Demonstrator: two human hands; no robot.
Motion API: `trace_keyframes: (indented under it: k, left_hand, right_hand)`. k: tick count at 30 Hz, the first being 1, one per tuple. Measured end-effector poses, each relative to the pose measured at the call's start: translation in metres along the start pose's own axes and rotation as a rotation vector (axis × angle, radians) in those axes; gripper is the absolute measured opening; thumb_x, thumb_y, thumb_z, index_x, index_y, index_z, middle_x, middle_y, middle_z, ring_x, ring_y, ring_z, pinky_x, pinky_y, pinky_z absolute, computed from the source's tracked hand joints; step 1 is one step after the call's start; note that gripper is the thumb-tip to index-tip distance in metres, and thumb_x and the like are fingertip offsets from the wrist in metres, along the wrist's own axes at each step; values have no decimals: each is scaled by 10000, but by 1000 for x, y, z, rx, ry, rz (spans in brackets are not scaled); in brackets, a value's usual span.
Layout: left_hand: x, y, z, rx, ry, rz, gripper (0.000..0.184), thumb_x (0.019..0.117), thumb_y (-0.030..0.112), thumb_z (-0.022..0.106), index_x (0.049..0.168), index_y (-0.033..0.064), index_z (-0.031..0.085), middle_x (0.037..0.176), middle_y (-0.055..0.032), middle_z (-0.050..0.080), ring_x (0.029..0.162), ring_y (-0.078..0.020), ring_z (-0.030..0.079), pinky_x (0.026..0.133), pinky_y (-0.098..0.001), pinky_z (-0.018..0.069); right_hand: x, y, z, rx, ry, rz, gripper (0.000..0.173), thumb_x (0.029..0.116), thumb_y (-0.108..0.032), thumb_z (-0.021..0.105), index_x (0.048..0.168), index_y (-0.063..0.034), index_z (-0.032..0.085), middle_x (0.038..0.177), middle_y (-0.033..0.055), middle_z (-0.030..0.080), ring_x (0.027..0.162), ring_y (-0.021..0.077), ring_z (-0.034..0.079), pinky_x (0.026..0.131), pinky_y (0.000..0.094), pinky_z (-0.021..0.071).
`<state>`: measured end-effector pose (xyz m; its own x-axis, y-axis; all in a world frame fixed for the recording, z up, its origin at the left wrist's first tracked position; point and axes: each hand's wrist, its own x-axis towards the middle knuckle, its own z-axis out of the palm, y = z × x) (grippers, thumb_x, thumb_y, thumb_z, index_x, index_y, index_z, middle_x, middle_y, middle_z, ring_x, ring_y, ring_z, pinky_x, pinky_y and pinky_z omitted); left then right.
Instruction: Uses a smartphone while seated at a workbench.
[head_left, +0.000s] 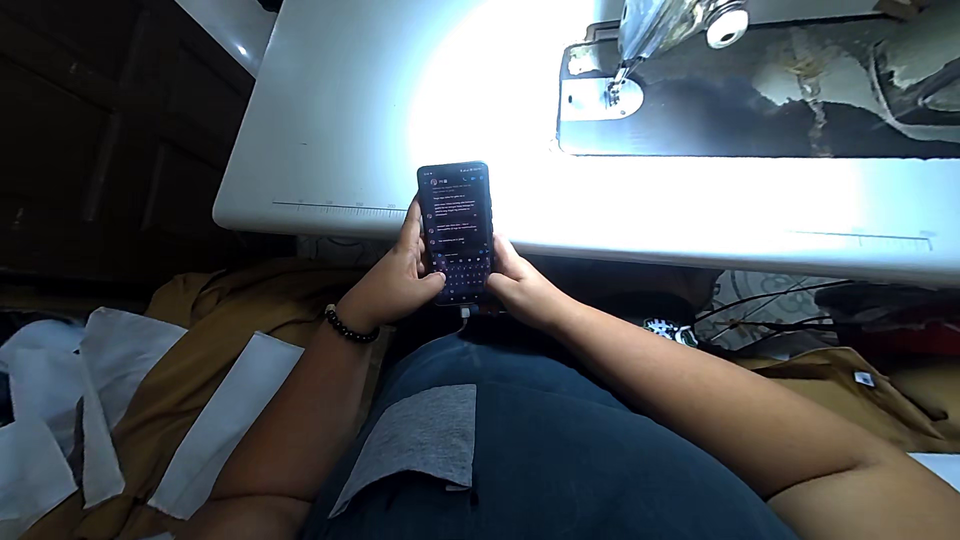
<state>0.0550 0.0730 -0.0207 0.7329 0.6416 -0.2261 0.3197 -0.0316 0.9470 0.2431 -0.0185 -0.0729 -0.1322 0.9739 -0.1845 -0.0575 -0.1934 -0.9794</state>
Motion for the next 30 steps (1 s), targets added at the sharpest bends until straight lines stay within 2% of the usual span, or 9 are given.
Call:
trace_keyframes:
  k: [5,13,19,30]
  left_hand:
    - [0,-2,0,19,13,0,1079,864,-85,571,1635,192,-131,1364,-109,594,1044,-117,716,865,-278,607]
    - [0,-3,1,7,16,-8,1076,867,-84,574,1635,195,-126,1444,-107,555,1096,-120,703,899,-287,601]
    - [0,0,4,-12,29,-10,1073,873,-112,555,1638,208,-126,1390,-104,587,1077,-121,710,883,-281,604]
    - [1,-2,4,-47,2,24,1072,867,-141,543,1638,208,-115,1451,-95,550,1111,-129,702,902,-289,606]
  right_hand:
    - [0,-1,1,4,2,1,561,953,-18,405,1498,-121,320,924,83,681,625,118,651,564,261,547]
    - [0,1,1,18,7,16,557,957,-36,415,1499,-132,327,910,76,682,620,112,651,562,258,550]
    - [0,1,1,14,11,5,542,960,-31,421,1488,-114,331,903,76,673,615,101,640,555,246,538]
    - [0,2,1,55,9,3,561,954,-25,426,1497,-125,323,900,72,674,609,106,639,557,252,543]
